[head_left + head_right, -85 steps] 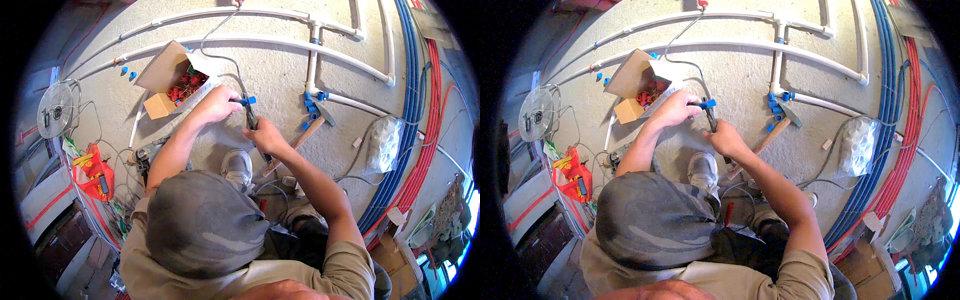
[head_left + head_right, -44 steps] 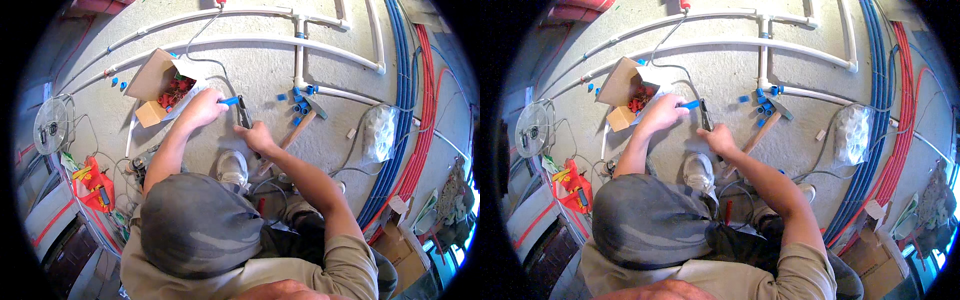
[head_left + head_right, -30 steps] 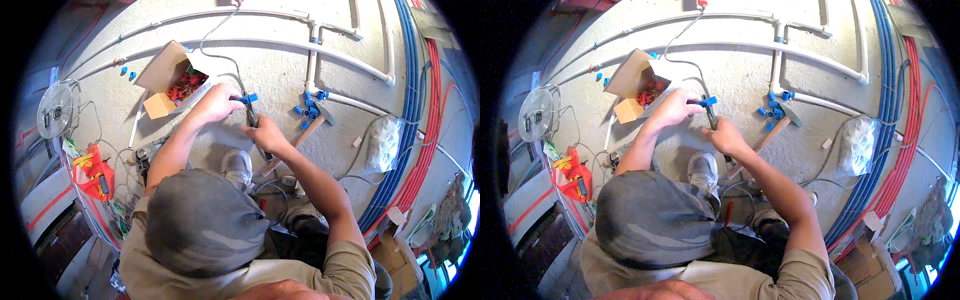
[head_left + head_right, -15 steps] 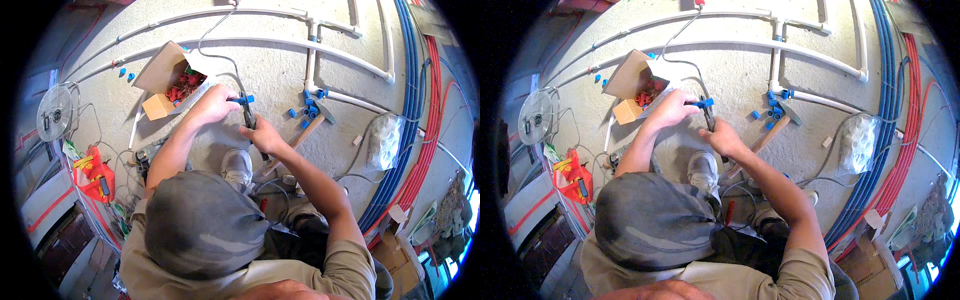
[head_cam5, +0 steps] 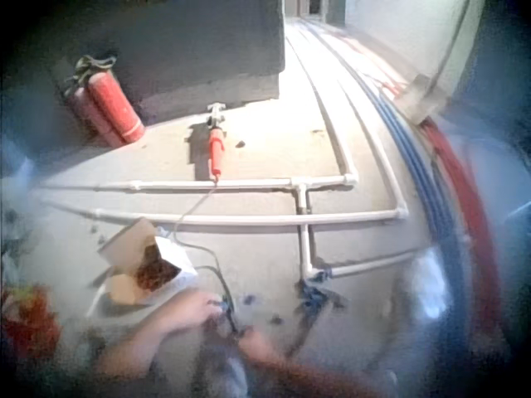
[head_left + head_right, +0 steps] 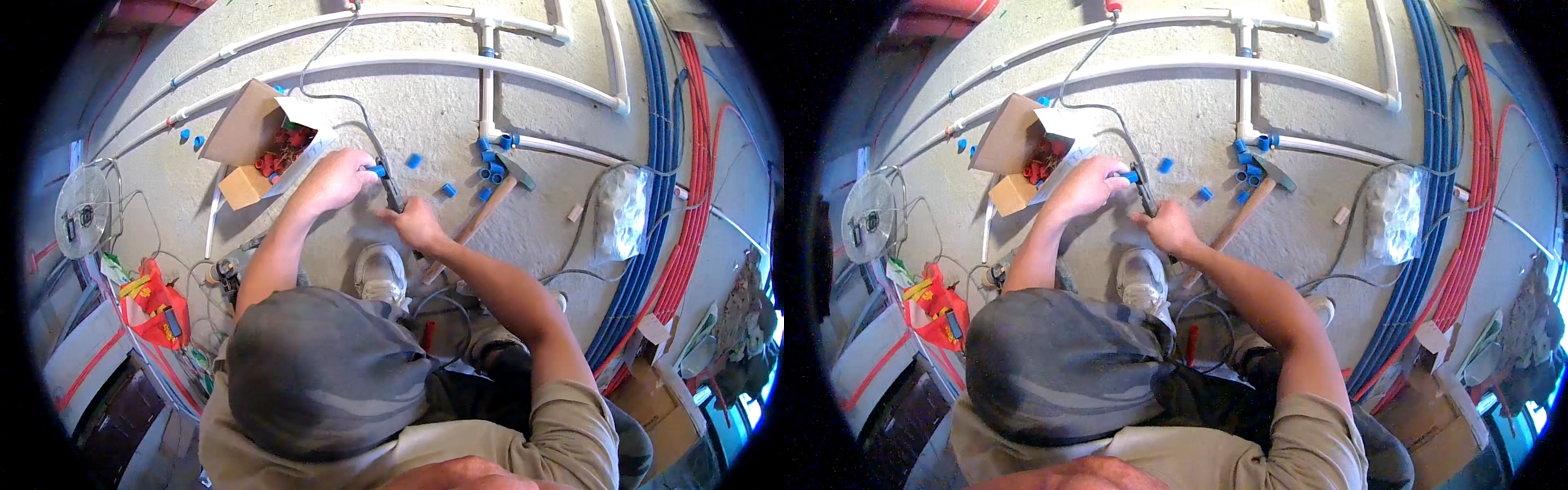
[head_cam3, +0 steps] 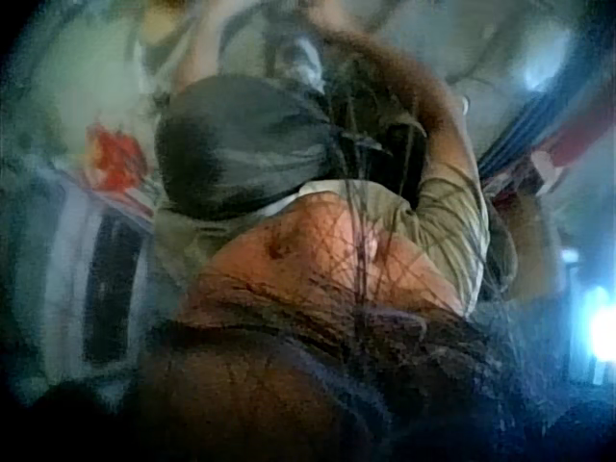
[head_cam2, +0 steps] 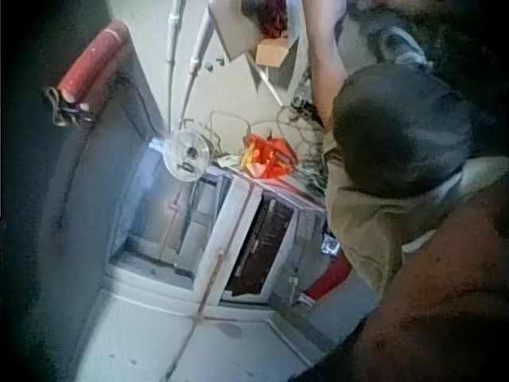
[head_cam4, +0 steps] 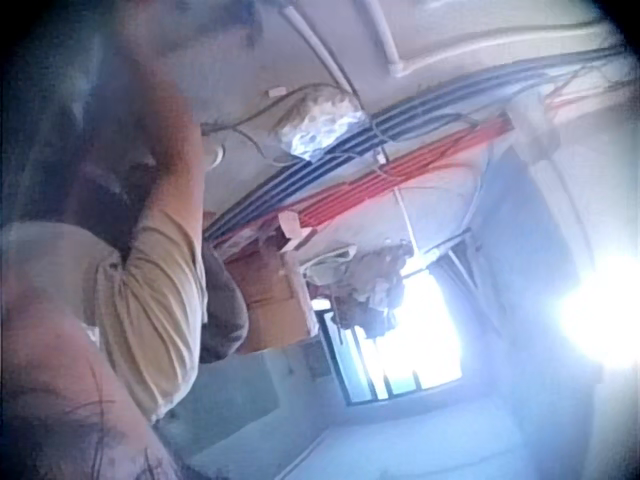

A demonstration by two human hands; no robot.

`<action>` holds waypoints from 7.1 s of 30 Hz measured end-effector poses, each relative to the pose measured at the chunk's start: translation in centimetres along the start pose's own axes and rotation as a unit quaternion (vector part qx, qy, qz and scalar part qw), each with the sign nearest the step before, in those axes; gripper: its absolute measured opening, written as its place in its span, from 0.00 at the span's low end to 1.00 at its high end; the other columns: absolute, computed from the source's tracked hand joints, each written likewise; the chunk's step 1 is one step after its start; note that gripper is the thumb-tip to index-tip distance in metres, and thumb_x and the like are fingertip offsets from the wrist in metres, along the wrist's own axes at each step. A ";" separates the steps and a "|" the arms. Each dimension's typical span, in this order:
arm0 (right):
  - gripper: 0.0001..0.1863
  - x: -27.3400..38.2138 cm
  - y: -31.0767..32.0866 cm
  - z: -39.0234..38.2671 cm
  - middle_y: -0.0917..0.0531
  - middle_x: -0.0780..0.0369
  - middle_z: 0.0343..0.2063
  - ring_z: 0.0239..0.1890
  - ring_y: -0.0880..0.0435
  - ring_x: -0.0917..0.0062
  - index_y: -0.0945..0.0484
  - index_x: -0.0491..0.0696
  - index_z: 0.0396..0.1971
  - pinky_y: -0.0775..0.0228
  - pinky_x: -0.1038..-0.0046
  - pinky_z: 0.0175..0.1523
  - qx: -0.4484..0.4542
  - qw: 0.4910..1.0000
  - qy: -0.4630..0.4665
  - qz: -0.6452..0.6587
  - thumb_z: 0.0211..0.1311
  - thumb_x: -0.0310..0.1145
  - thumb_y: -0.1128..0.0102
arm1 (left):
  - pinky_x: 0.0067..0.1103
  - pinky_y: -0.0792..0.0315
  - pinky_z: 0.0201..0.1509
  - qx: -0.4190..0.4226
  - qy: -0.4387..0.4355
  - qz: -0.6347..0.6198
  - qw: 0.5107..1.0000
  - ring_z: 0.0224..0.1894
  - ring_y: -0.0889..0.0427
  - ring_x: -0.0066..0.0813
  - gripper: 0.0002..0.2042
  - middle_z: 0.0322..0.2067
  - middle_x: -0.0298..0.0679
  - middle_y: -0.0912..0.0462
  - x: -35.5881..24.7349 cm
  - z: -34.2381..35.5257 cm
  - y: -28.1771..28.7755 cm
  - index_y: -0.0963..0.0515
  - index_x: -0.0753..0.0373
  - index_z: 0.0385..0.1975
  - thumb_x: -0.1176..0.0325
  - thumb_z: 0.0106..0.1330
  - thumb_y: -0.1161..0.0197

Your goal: The person walks around a construction site, picks up a hammer, and then sits on the floor to work on white pipes. They use pliers to cut blue plastic pipe fittings and a hammer to tap the fittings onto the pipes.

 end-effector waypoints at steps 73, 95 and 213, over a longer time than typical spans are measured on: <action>0.22 -2.1 -0.4 1.2 0.19 0.60 0.21 0.18 0.20 0.76 0.23 0.41 0.25 0.28 0.68 0.26 0.004 0.993 -0.072 0.091 0.63 0.46 0.30 | 0.17 0.23 0.31 0.013 0.105 -0.303 0.947 0.28 0.18 0.19 0.11 0.30 0.36 0.16 3.9 0.9 -2.8 0.18 0.71 0.46 0.78 0.67 0.39; 0.26 2.8 1.0 -1.3 0.14 0.46 0.36 0.44 0.13 0.54 0.23 0.39 0.50 0.25 0.57 0.52 0.020 0.997 0.065 0.021 0.63 0.47 0.34 | 0.16 0.24 0.39 -0.218 -0.010 -0.359 0.907 0.34 0.19 0.16 0.11 0.34 0.34 0.16 1.9 -2.0 -0.8 0.17 0.68 0.40 0.84 0.57 0.30; 0.23 -7.0 7.6 -10.5 0.13 0.49 0.34 0.37 0.14 0.59 0.16 0.39 0.40 0.25 0.59 0.45 0.228 0.950 -0.104 -0.188 0.63 0.48 0.35 | 0.31 0.21 0.48 0.004 -0.376 0.022 0.926 0.44 0.15 0.41 0.15 0.43 0.44 0.17 -10.1 5.3 -11.8 0.18 0.63 0.46 0.78 0.58 0.31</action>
Point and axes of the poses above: each hand's wrist, its own z-axis towards the middle knuckle, its own y-axis out of the back of the hand, x = y × z, the point moved 9 cm from there along z, towards the middle knuckle
